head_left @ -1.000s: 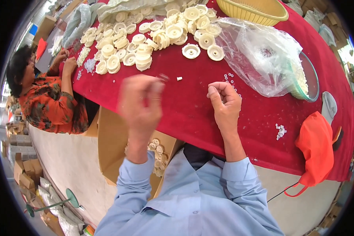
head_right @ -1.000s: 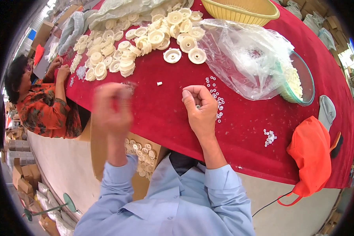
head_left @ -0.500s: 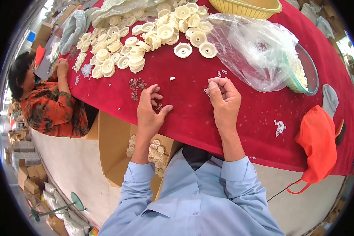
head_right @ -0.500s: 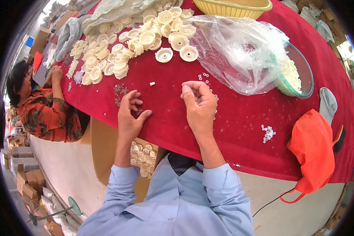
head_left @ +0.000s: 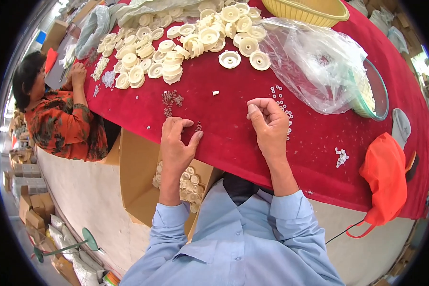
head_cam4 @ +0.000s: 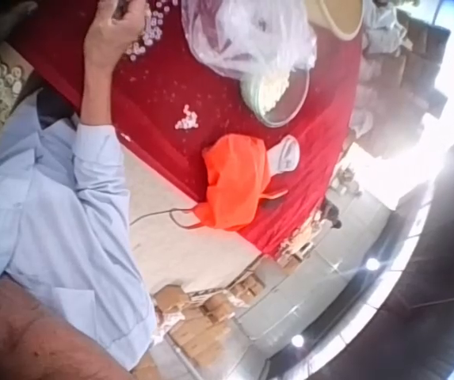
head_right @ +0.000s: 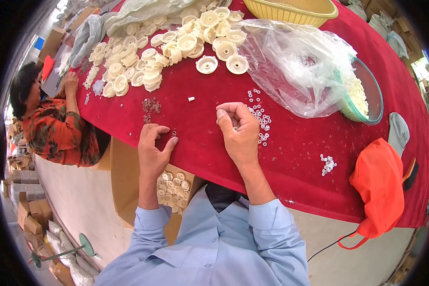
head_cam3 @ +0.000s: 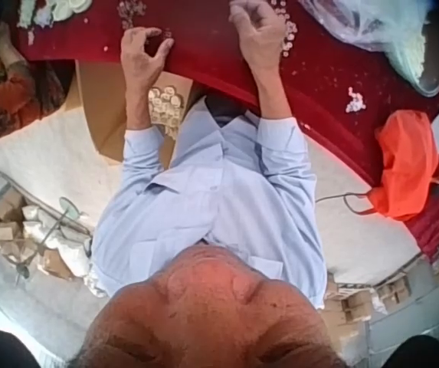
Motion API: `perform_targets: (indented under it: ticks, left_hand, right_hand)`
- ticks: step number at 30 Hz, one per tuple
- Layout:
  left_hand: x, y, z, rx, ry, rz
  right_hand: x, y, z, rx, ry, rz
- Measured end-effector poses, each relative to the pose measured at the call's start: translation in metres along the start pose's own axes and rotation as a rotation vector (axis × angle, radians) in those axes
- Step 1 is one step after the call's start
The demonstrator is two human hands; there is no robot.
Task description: The person assembles plastic components by hand, attaching small plastic pins, springs, and washers into plastic caps and placing the assembled units into a box.
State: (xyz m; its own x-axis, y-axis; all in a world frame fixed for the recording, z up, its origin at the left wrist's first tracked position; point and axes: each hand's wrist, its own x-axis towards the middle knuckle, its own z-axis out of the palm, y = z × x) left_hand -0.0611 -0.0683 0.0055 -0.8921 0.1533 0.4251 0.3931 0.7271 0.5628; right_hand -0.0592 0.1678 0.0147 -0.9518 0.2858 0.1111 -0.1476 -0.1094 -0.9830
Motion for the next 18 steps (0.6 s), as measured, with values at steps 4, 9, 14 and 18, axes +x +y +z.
perform_targets:
  ticks: [4, 9, 14, 18]
  left_hand:
    - [0.001, 0.011, 0.001, -0.089, 0.021, -0.15]
    - [-0.005, 0.007, 0.003, -0.112, 0.018, -0.032]
    - [-0.004, 0.01, 0.004, -0.096, -0.007, 0.039]
    - [-0.008, 0.007, 0.006, -0.174, -0.024, 0.03]
  right_hand:
    - [-0.002, 0.003, 0.004, -0.048, -0.036, -0.025]
    - [-0.001, 0.007, 0.005, -0.247, -0.063, -0.007]
    - [-0.007, -0.001, 0.003, -0.359, -0.237, -0.075]
    - [-0.015, -0.008, 0.004, -0.388, -0.323, -0.218]
